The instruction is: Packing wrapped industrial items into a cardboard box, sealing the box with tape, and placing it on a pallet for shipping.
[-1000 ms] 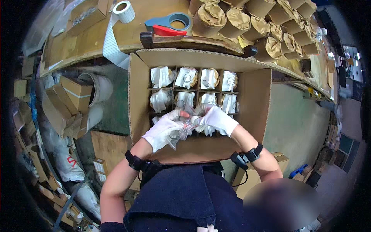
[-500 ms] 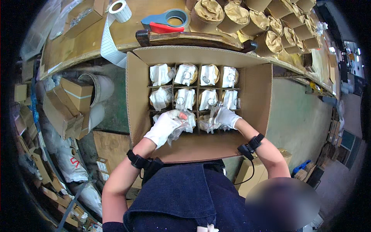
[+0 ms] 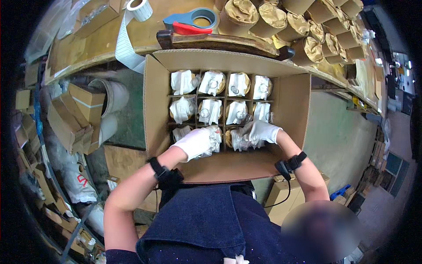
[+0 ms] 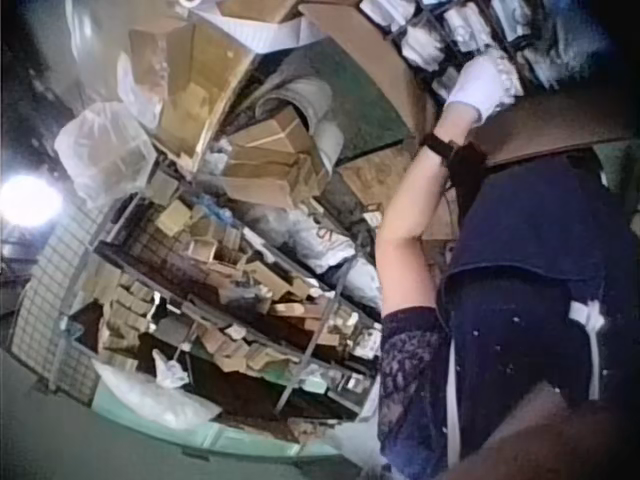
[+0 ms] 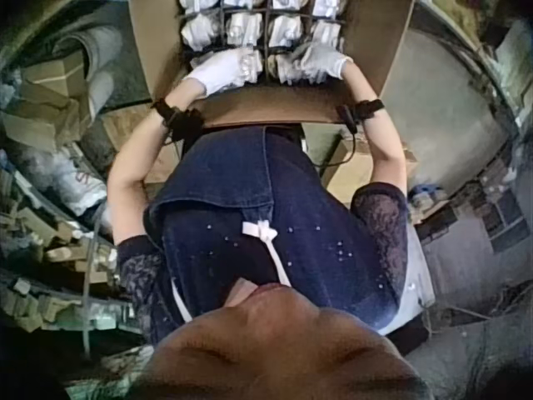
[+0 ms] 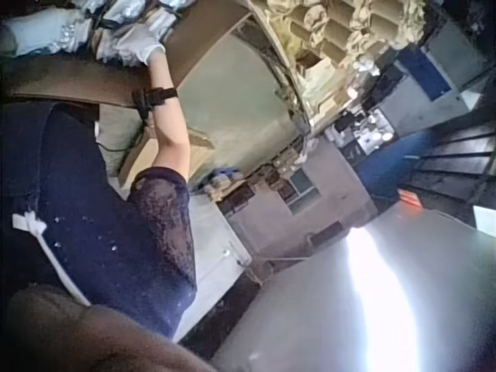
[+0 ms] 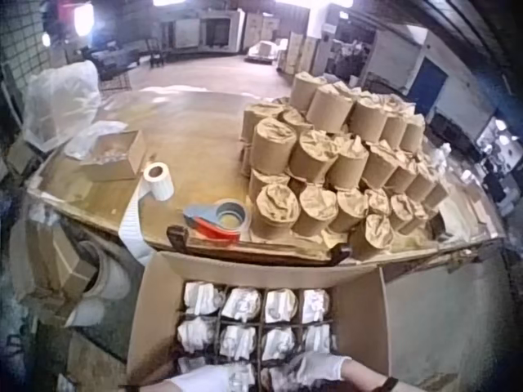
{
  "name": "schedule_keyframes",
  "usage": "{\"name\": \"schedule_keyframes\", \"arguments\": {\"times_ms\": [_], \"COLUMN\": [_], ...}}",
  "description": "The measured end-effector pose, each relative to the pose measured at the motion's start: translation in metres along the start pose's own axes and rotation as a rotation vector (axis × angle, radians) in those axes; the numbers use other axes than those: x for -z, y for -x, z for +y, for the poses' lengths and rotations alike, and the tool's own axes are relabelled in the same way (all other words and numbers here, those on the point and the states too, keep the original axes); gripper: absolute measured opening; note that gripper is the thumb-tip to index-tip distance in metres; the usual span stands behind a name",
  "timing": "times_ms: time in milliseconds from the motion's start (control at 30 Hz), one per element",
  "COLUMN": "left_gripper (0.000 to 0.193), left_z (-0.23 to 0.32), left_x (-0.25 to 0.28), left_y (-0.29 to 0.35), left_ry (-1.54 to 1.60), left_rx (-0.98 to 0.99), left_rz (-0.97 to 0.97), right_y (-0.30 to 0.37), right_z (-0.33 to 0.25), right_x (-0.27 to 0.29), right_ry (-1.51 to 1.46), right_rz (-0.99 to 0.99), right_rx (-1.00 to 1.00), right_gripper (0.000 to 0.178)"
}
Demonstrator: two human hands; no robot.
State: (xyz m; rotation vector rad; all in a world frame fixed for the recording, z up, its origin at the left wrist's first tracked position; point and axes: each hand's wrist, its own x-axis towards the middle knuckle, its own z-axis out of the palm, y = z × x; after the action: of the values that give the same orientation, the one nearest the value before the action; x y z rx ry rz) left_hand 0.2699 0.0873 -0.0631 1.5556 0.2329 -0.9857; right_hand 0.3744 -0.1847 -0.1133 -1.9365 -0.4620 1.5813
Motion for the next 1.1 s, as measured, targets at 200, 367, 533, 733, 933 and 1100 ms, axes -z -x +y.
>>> {"name": "schedule_keyframes", "arguments": {"times_ms": [200, 367, 533, 733, 933, 1100], "left_gripper": [0.024, 0.037, 0.057, 0.052, 0.048, 0.024], "left_z": [-0.045, -0.045, -0.030, -0.021, -0.029, -0.006], "left_x": [-0.005, 0.001, 0.006, 0.005, 0.017, -0.002], "left_y": [-0.052, -0.050, -0.044, -0.041, -0.036, -0.029], "left_ry": [-0.345, -0.589, -0.532, -0.677, -0.642, 0.281], "left_rx": [0.163, 0.083, 0.150, 0.143, 0.045, -0.096], "left_rz": [0.077, 0.086, 0.057, 0.042, 0.166, 0.104], "right_y": [-0.006, -0.001, -0.004, -0.005, -0.003, -0.007], "right_z": [-0.025, -0.024, -0.020, -0.016, -0.035, -0.056], "right_x": [-0.010, -0.011, -0.010, -0.007, -0.001, -0.011], "right_ry": [0.215, -0.161, -0.173, -0.169, -0.232, -0.551], "right_rz": [-0.008, -0.003, 0.005, -0.003, 0.045, -0.020], "right_rx": [-0.031, -0.063, 0.026, -0.016, 0.048, 0.147], "right_gripper": [0.028, 0.027, 0.028, 0.024, 0.019, 0.025]}}
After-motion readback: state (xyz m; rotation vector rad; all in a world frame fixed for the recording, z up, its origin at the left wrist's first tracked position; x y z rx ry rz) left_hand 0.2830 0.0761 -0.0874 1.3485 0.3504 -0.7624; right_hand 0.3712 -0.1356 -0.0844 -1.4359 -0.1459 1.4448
